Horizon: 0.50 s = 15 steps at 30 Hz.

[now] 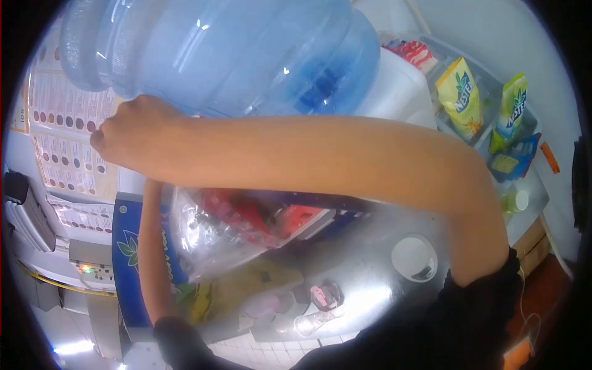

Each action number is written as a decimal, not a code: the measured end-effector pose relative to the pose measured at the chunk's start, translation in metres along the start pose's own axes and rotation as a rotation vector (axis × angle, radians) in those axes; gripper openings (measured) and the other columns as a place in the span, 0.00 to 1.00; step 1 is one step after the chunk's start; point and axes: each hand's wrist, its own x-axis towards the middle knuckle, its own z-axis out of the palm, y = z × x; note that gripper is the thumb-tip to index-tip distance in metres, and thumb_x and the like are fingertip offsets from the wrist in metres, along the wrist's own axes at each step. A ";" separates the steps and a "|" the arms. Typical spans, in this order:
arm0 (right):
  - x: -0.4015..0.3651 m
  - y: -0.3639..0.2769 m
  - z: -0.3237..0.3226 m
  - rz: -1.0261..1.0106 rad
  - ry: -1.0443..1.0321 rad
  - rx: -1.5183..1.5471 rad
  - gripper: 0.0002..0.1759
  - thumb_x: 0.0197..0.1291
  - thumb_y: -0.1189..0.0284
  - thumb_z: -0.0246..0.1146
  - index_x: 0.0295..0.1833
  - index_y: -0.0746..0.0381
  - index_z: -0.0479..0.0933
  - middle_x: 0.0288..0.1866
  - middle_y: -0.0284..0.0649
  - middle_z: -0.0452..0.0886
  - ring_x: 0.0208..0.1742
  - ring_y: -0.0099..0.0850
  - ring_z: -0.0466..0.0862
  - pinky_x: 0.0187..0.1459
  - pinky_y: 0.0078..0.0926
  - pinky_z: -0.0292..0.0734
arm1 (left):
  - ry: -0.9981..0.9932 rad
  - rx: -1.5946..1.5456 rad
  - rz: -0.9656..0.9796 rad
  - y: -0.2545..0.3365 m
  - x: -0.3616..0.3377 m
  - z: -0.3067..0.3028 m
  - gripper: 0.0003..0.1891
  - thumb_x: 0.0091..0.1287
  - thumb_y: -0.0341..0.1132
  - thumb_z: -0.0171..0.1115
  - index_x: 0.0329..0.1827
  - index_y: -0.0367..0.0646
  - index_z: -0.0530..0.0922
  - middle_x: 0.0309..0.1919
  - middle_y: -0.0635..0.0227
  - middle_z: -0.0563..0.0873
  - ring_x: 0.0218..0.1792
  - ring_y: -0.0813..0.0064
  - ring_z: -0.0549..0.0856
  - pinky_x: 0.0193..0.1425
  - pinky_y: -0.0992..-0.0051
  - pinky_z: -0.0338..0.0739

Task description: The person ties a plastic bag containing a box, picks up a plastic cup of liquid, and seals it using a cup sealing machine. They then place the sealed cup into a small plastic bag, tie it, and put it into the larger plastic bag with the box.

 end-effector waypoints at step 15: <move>-0.070 -0.048 -0.012 0.395 0.476 0.862 0.06 0.57 0.81 0.54 0.41 0.64 0.71 0.17 0.42 0.77 0.19 0.40 0.81 0.27 0.38 0.73 | -0.019 -0.008 -0.066 0.002 0.000 0.014 0.22 0.62 0.39 0.70 0.57 0.40 0.81 0.51 0.59 0.88 0.48 0.67 0.88 0.57 0.68 0.82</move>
